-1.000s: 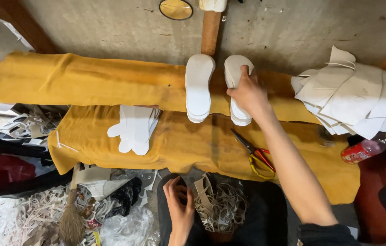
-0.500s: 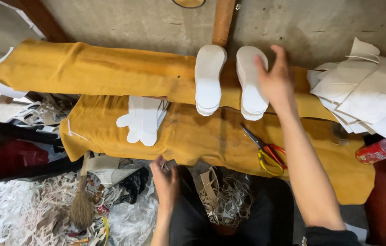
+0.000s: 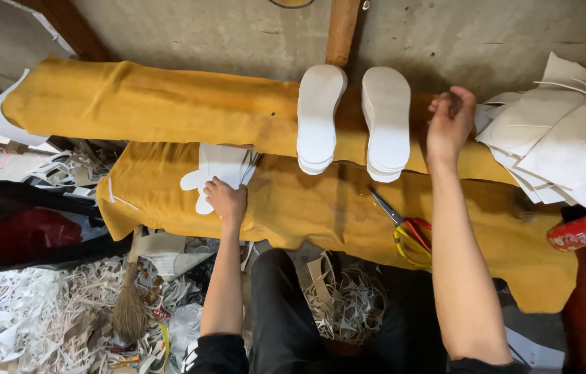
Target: Sorting and stacking white shoe insoles on a workbench in a leather workshop.
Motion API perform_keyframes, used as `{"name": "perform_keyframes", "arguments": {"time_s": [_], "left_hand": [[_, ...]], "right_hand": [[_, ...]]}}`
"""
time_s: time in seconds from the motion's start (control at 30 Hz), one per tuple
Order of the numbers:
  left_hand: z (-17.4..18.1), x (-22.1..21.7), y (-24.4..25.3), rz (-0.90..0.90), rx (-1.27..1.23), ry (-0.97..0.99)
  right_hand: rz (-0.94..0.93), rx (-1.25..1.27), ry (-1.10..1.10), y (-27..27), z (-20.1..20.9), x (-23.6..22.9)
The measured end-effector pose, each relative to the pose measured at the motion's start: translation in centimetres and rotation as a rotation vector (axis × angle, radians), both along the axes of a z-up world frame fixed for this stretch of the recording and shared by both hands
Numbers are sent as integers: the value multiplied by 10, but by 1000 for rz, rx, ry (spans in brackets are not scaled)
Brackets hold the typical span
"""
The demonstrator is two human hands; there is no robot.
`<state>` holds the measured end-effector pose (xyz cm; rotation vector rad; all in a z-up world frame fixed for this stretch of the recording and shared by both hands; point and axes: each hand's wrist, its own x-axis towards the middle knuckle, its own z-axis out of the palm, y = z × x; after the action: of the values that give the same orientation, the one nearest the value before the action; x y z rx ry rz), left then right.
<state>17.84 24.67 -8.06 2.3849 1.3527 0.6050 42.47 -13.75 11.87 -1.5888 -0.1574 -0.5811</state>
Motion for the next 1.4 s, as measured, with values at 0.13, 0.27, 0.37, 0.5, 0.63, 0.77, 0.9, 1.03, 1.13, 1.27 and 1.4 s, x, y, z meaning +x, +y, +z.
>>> {"name": "perform_keyframes", "arguments": {"time_s": [0.13,0.27,0.37,0.5,0.63,0.77,0.9,1.03,1.13,1.27,1.4], "left_hand": [[26,-31,-10,3,-204,-296],[53,-75,-45,-35,-465,-559],[90,-113,-95,12,-940,-929],[132,-153,-161,28,-893,-1317],[191,-152,-196,-188,-345,-1359],[222,-95,-210,-283,-200,-1190],[244,-24,-213,-397,-80,-1101],[240,30,-201,-404,86,-821],[237,32,-202,-390,132,-692],[243,32,-205,-407,112,-621],[246,43,-207,-388,126,-536]], "right_hand": [[14,-53,34,0,4,-4],[21,-56,32,1,13,-21],[51,-14,9,-1,15,-26],[84,34,4,-1,15,-28],[136,104,90,-1,24,-35],[104,23,44,-3,12,-24],[84,14,32,-3,11,-23],[103,-1,101,-2,18,-25],[98,-8,108,-1,16,-22],[134,-26,122,-2,6,-9],[154,-17,97,-3,5,-11]]}}
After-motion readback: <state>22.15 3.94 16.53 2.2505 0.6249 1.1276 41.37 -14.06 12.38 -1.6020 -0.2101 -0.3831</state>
